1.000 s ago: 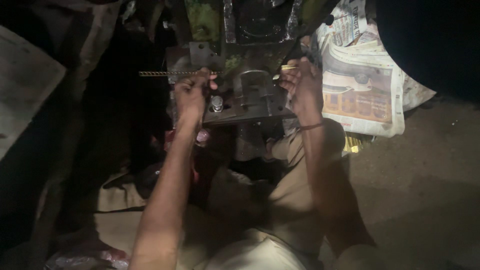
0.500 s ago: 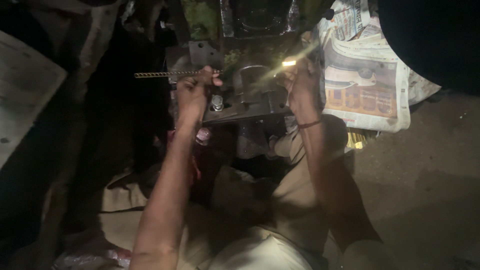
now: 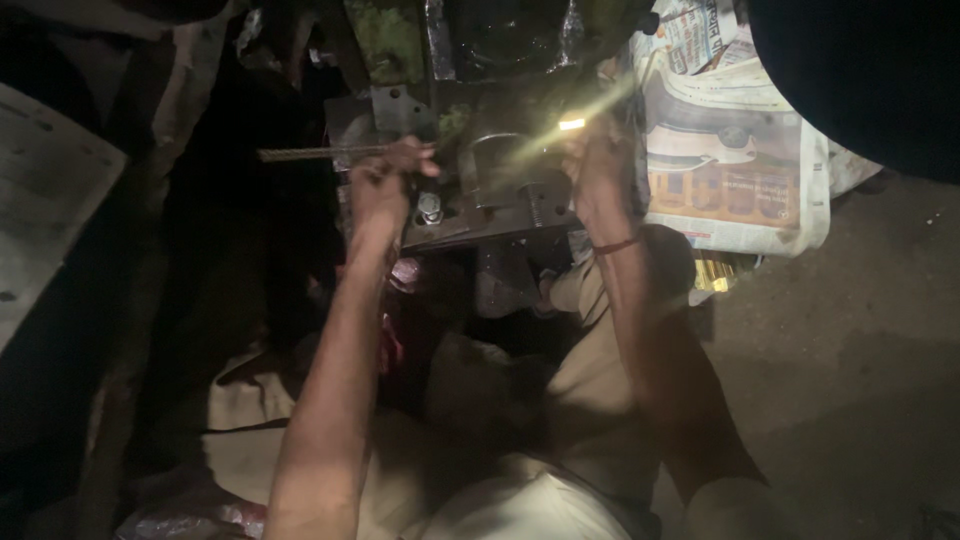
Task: The person feeds a long, perforated metal strip into a manual punch press machine by hand and operates the lever to process it.
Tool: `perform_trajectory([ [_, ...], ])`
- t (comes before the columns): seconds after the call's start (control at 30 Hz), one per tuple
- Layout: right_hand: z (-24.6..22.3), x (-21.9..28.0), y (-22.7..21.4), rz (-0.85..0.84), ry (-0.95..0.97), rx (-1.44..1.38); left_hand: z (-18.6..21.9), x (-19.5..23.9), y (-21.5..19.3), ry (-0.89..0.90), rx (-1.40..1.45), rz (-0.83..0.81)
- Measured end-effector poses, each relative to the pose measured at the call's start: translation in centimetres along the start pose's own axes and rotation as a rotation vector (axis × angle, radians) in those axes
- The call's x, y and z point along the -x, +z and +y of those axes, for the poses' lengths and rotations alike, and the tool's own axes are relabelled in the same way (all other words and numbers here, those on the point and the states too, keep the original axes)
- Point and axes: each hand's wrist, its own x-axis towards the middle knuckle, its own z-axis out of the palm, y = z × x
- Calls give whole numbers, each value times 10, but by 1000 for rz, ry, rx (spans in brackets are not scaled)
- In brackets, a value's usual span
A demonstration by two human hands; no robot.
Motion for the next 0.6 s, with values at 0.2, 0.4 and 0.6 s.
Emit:
perform_trajectory([
  [0.2, -18, 17, 4, -123, 55, -55, -7, -4, 0, 112, -11, 14],
  [0.4, -29, 19, 1, -110, 13, 45, -25, -18, 0, 195, 86, -14],
  [0.6, -18, 10, -4, -149, 0, 18, -21, -15, 0, 64, 55, 31],
])
